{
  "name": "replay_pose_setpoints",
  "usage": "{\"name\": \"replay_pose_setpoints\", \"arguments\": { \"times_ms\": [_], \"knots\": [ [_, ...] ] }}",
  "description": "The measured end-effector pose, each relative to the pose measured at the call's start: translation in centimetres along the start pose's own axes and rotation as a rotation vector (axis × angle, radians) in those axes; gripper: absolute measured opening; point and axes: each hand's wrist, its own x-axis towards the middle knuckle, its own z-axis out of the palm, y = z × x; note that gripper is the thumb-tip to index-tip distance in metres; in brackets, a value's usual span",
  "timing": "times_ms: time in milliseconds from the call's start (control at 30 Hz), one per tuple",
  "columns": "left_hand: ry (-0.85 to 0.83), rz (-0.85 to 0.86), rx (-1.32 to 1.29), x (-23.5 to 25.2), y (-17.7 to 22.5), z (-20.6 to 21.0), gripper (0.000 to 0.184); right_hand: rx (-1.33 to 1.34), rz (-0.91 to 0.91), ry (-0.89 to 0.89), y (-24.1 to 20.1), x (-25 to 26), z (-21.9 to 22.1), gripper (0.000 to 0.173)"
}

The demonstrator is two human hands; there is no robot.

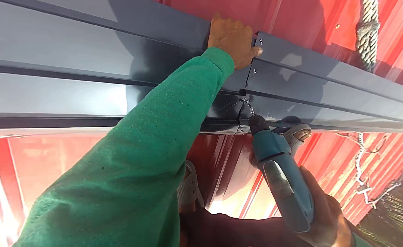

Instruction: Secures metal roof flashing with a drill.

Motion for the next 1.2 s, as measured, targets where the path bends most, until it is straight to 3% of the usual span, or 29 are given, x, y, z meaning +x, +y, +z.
{"name": "replay_pose_setpoints", "arguments": {
  "times_ms": [100,167,233,367,533,900,1200],
  "knots": [
    [0.019,0.016,-0.011,0.1,-0.2,0.3,0.072,0.36,0.142,-0.114,2.5,0.7,-2.6,0.079],
    [0.032,0.015,-0.02,0.0,-0.2,0.5,0.071,0.631,0.252,-0.08,4.9,0.8,-3.2,0.052],
    [0.046,0.019,-0.023,0.1,-0.1,0.6,0.071,0.767,0.338,-0.068,5.9,1.4,-3.5,0.037],
    [0.076,0.03,-0.003,0.3,-0.3,1.0,0.072,0.839,0.385,-0.143,7.4,2.5,-4.2,0.033],
    [0.061,0.022,0.011,0.2,-0.3,0.9,0.073,1.327,0.596,-0.345,12.3,2.4,-5.1,0.031],
    [0.039,-0.004,0.018,0.2,-0.3,0.7,0.078,1.476,0.675,-0.358,13.4,2.4,-5.3,0.035],
    [0.092,0.011,0.039,0.3,-0.2,1.2,0.073,1.02,0.734,-0.467,9.8,10.5,-10.0,0.027]
  ]
}}
